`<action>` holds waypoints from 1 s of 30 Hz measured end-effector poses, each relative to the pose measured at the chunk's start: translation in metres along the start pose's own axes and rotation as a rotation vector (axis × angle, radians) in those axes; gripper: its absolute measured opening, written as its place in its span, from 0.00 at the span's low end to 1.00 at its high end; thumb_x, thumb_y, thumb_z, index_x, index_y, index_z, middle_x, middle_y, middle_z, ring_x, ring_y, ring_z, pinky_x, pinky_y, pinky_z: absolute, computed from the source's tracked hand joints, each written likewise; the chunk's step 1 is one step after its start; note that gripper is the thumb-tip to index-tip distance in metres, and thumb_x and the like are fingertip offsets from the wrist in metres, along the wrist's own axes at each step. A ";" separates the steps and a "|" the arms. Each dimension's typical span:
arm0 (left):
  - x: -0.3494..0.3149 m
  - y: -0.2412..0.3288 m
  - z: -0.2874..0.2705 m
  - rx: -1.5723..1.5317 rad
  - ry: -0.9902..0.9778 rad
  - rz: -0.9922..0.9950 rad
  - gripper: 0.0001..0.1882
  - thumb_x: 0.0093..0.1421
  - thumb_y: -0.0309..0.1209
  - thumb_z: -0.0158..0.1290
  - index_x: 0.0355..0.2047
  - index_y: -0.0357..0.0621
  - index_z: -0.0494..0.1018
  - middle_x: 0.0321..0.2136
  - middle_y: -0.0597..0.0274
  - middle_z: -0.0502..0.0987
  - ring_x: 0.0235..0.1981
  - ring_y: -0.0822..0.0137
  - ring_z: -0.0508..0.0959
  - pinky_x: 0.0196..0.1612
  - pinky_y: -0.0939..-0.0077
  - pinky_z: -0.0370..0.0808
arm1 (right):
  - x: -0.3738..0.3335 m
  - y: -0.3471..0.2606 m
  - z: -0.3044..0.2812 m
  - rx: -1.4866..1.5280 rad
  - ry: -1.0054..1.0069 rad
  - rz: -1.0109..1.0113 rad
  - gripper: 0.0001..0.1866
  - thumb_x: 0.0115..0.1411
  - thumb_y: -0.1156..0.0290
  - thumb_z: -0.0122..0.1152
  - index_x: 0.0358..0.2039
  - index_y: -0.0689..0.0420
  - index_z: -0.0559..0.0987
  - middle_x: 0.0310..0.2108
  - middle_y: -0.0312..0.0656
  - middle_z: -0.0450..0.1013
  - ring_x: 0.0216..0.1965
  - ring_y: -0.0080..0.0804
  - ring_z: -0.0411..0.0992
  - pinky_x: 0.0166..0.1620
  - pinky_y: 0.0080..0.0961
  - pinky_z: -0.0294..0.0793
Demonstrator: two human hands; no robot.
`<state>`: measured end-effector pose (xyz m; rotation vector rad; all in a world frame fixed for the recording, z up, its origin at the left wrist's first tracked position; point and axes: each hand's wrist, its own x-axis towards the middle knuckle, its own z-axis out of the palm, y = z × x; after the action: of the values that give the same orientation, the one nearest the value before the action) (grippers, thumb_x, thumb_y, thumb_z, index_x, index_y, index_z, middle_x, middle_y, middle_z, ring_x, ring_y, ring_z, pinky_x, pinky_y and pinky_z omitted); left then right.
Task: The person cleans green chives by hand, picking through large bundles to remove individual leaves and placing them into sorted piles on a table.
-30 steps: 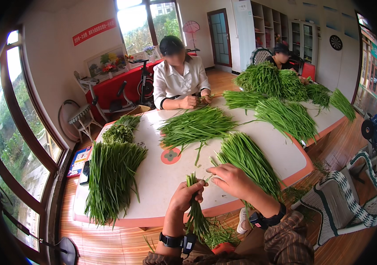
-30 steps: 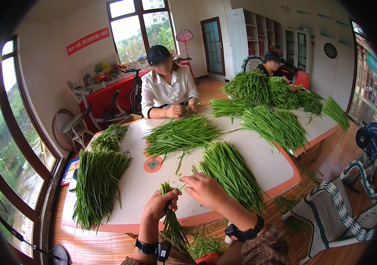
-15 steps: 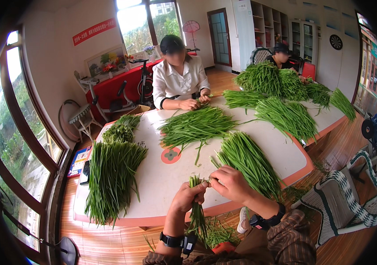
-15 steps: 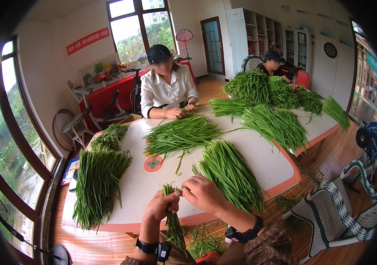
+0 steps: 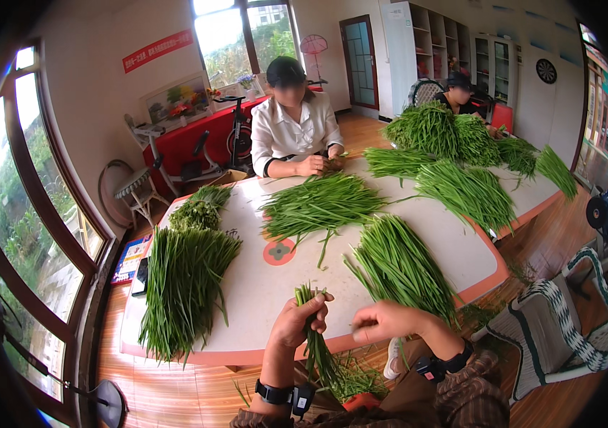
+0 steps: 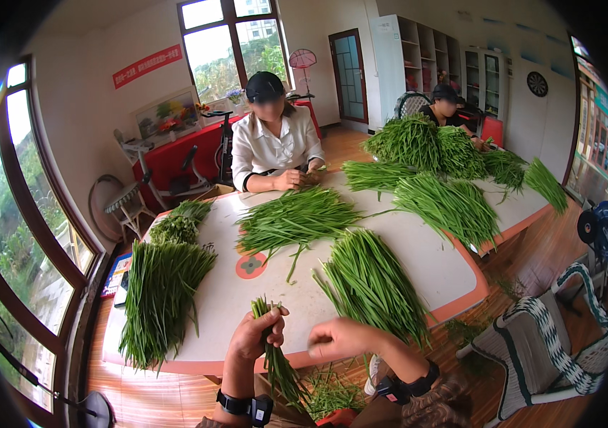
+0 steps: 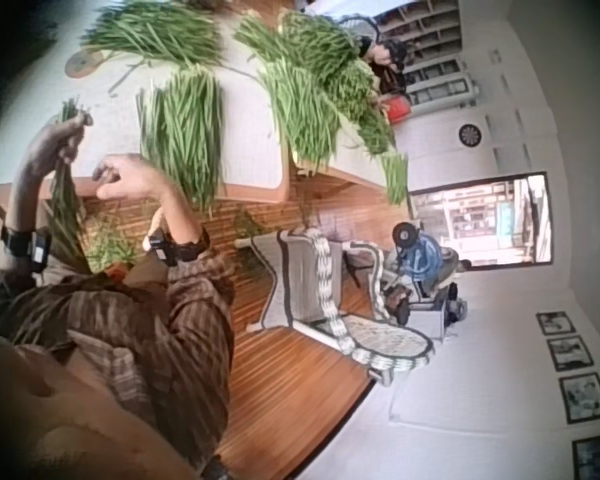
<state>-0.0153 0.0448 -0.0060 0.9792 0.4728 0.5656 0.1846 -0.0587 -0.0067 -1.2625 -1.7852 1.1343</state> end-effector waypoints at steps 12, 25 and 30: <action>0.001 -0.021 0.027 0.058 -0.116 -0.158 0.11 0.58 0.34 0.47 0.34 0.38 0.69 0.17 0.68 0.67 0.16 0.75 0.66 0.22 0.81 0.66 | 0.037 -0.042 0.003 -0.004 0.428 -0.216 0.22 0.61 0.57 0.46 0.45 0.64 0.70 0.38 0.46 0.73 0.36 0.30 0.72 0.38 0.24 0.72; 0.005 -0.037 0.016 0.016 -0.146 -0.165 0.07 0.57 0.31 0.48 0.28 0.39 0.67 0.17 0.64 0.67 0.16 0.72 0.67 0.21 0.77 0.68 | 0.048 -0.025 0.007 -0.026 0.009 -0.030 0.27 0.62 0.51 0.38 0.51 0.59 0.66 0.40 0.45 0.71 0.30 0.25 0.72 0.37 0.22 0.71; 0.001 -0.028 0.025 -0.002 -0.166 -0.163 0.12 0.59 0.35 0.48 0.36 0.38 0.68 0.16 0.69 0.65 0.15 0.75 0.65 0.22 0.81 0.66 | 0.042 -0.008 -0.011 -0.079 0.279 -0.078 0.19 0.62 0.56 0.44 0.38 0.61 0.74 0.26 0.43 0.72 0.24 0.21 0.68 0.32 0.21 0.68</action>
<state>0.0071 0.0180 -0.0184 0.9673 0.3992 0.3349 0.1783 -0.0170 0.0063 -1.3140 -1.6668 0.8077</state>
